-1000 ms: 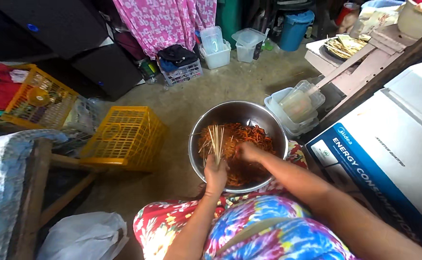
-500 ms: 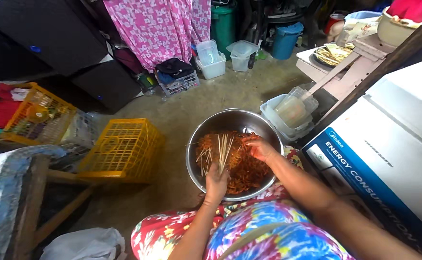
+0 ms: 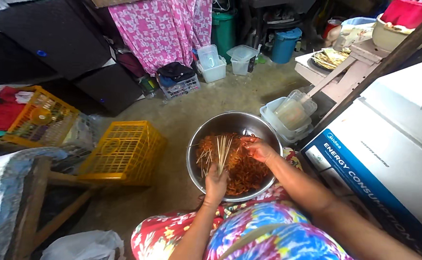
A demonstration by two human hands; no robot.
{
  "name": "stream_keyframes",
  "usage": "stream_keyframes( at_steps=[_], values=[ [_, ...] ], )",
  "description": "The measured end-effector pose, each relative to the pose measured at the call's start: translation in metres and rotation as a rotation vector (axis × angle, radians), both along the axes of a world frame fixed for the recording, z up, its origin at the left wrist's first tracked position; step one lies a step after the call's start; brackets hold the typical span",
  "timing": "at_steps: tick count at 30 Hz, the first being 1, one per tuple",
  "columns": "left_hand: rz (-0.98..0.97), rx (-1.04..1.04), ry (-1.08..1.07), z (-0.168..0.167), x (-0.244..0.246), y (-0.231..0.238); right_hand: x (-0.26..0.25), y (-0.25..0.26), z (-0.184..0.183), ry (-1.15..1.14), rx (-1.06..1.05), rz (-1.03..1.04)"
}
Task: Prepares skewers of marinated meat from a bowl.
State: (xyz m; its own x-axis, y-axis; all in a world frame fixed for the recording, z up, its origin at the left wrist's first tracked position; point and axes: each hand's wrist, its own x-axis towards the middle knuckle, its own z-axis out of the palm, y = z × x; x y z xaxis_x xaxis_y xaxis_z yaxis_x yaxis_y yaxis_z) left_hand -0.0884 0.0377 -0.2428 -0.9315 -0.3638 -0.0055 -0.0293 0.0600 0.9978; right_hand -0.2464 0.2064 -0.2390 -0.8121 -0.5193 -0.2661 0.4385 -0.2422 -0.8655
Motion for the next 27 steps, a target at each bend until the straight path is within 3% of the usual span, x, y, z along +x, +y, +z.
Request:
stream_keyframes(
  at_steps=[12,17,27],
  values=[
    [-0.038,-0.037,-0.005,-0.0036,-0.0022,-0.0012,-0.0001,-0.0030,0.0056,-0.234,-0.007,-0.043],
    [-0.079,-0.083,-0.071,-0.0001,-0.0018,-0.0022,-0.0017,0.0005,0.0029,-0.186,-0.091,0.037],
    [-0.126,-0.062,-0.078,0.0036,-0.0004,-0.0007,-0.0033,-0.0009,-0.0010,-0.132,-0.155,0.002]
  ],
)
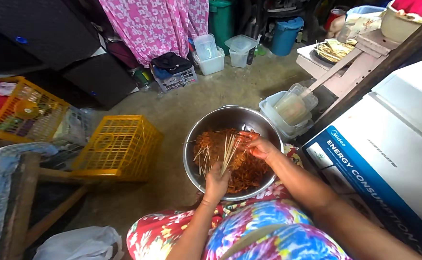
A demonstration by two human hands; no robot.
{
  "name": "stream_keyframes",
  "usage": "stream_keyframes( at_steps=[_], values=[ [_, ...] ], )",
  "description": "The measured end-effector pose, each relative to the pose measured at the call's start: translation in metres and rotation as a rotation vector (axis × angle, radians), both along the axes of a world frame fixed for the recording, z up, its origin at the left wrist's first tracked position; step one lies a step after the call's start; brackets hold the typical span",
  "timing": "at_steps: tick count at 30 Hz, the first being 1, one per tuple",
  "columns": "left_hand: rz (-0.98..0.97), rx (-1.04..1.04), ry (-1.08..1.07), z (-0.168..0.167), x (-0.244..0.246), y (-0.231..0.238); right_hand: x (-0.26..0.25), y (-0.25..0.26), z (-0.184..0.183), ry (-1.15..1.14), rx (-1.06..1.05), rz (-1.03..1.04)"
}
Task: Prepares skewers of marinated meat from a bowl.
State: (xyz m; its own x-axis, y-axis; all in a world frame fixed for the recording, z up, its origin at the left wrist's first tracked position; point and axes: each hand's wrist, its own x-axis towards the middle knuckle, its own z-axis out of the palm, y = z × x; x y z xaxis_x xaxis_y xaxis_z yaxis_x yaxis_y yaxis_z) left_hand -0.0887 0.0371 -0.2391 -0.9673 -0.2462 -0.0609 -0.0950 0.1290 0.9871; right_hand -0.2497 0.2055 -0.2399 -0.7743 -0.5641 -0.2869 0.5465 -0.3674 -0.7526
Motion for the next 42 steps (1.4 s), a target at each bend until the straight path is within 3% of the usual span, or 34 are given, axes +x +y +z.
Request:
stream_keyframes(
  at_steps=[29,31,34,37,39,42],
  values=[
    [0.009,0.000,0.001,-0.001,-0.001,0.001,0.011,-0.011,0.002,0.031,0.035,0.012],
    [0.021,0.003,0.011,-0.001,-0.001,0.002,0.010,-0.012,0.002,0.039,0.088,0.020],
    [0.068,0.022,0.045,-0.002,0.000,0.002,0.008,-0.012,0.005,0.105,0.329,-0.007],
    [0.113,0.066,0.079,-0.003,0.000,0.001,0.006,-0.008,0.002,0.332,0.564,0.035],
    [0.125,0.099,0.078,-0.003,0.000,0.001,0.007,-0.006,0.001,0.435,0.537,0.083],
    [0.126,0.127,0.086,-0.002,0.000,0.001,0.009,-0.008,-0.001,0.411,0.349,0.107]
  ],
)
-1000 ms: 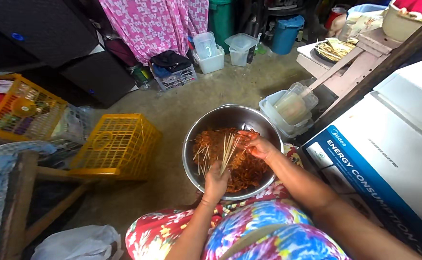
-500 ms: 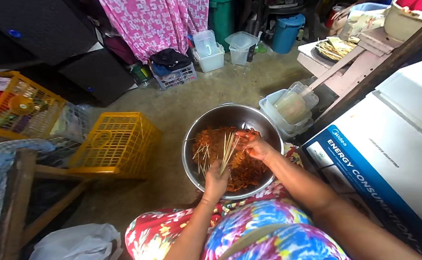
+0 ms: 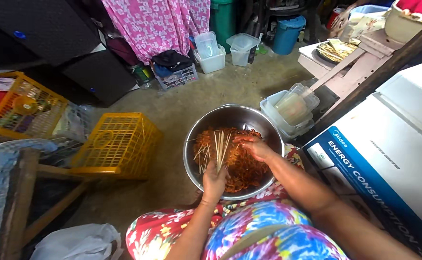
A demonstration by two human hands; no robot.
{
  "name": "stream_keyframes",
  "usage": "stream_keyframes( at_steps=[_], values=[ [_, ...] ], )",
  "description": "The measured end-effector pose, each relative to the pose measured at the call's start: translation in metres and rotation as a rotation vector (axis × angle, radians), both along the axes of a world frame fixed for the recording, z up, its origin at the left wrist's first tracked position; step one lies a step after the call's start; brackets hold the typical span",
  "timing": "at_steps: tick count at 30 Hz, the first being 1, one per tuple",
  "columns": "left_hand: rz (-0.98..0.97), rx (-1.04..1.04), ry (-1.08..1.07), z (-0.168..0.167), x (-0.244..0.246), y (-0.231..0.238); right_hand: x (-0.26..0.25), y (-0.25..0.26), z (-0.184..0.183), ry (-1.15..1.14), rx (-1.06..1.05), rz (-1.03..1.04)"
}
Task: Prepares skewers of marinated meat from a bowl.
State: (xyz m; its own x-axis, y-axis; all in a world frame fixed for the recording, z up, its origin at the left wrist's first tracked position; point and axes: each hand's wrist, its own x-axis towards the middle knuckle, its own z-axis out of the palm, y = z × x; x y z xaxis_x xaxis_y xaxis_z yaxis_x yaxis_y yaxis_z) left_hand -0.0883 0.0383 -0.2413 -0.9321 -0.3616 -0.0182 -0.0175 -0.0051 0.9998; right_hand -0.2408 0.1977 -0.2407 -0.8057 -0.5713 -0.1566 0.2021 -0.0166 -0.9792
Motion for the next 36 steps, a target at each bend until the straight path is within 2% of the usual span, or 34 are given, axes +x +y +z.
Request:
stream_keyframes(
  at_steps=[4,8,12,17,23,26,30,36],
  values=[
    [0.005,0.004,0.026,-0.001,0.000,-0.001,0.001,0.000,0.002,-0.090,-0.112,0.025],
    [0.018,-0.036,0.052,-0.005,0.000,0.000,0.001,0.001,0.001,-0.047,-0.067,0.017],
    [0.026,-0.120,0.061,-0.006,0.001,0.001,0.005,-0.002,0.012,-0.183,-0.056,-0.052],
    [0.022,-0.147,0.062,-0.007,0.000,0.002,0.006,-0.002,0.013,-0.256,-0.026,-0.005],
    [0.084,-0.069,0.043,-0.005,0.000,0.001,0.001,0.002,0.003,-0.058,0.066,0.123],
    [0.153,-0.043,0.023,-0.005,-0.002,-0.002,-0.001,0.003,0.004,-0.147,0.075,0.005],
    [0.057,-0.058,0.010,-0.006,-0.002,-0.001,-0.005,-0.002,0.007,-0.404,-0.153,-0.265],
    [-0.052,-0.116,-0.037,-0.001,0.000,-0.001,-0.005,-0.003,0.004,-0.401,-0.181,-0.320]
  ],
)
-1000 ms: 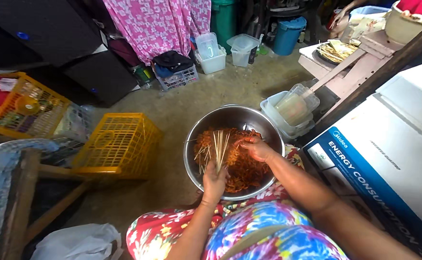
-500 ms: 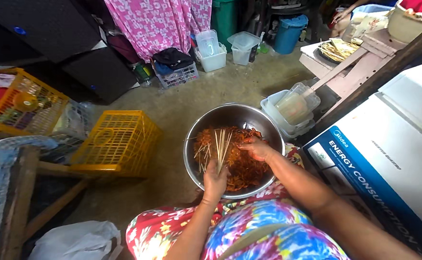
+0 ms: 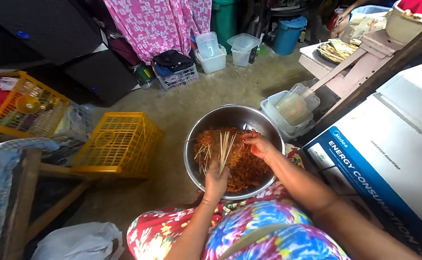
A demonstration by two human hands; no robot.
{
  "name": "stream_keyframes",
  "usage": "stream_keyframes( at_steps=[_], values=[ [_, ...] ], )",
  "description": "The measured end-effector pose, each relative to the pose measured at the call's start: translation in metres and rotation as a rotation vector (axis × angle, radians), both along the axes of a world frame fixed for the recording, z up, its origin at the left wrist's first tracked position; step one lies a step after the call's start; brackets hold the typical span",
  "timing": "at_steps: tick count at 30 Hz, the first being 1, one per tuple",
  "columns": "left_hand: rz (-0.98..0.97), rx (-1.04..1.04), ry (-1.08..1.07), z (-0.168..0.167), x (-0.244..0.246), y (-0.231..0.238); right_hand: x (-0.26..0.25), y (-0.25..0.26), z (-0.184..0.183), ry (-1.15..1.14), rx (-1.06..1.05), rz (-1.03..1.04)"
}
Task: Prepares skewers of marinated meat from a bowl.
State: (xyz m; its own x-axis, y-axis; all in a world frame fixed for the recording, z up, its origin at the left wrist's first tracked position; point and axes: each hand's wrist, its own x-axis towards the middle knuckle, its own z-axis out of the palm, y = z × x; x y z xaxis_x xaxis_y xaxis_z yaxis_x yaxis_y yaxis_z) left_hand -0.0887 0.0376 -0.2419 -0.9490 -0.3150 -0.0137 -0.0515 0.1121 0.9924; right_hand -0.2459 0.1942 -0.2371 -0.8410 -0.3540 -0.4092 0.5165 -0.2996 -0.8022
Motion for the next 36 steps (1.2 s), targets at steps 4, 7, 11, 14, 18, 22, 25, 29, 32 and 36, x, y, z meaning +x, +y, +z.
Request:
stream_keyframes(
  at_steps=[4,7,11,14,18,22,25,29,32,36],
  values=[
    [0.006,0.011,0.011,0.000,0.000,0.001,0.001,-0.001,0.001,0.020,0.019,0.003],
    [0.008,0.023,0.014,0.000,0.000,0.002,0.002,0.000,0.001,0.044,0.035,0.024],
    [0.002,0.015,0.005,0.000,0.000,0.001,0.002,0.000,0.001,0.076,0.041,0.058],
    [0.002,0.017,0.000,0.000,0.000,0.001,0.004,-0.001,0.002,0.111,0.080,0.098],
    [0.027,0.008,-0.006,0.000,-0.001,0.002,0.007,-0.004,0.002,0.121,0.117,0.088],
    [0.054,0.013,0.012,-0.002,-0.001,0.002,0.016,-0.008,0.005,0.090,0.096,0.068],
    [0.054,0.015,0.017,-0.003,-0.001,0.001,0.018,-0.010,0.007,0.061,0.110,0.058],
    [0.051,-0.011,0.008,-0.001,-0.001,0.001,0.017,-0.010,0.005,0.085,0.172,0.090],
    [0.050,-0.018,0.004,-0.002,-0.001,0.001,0.020,-0.010,0.009,0.045,0.172,0.101],
    [0.056,-0.022,0.013,-0.002,-0.001,0.002,0.022,-0.010,0.012,-0.046,0.071,0.131]
  ],
)
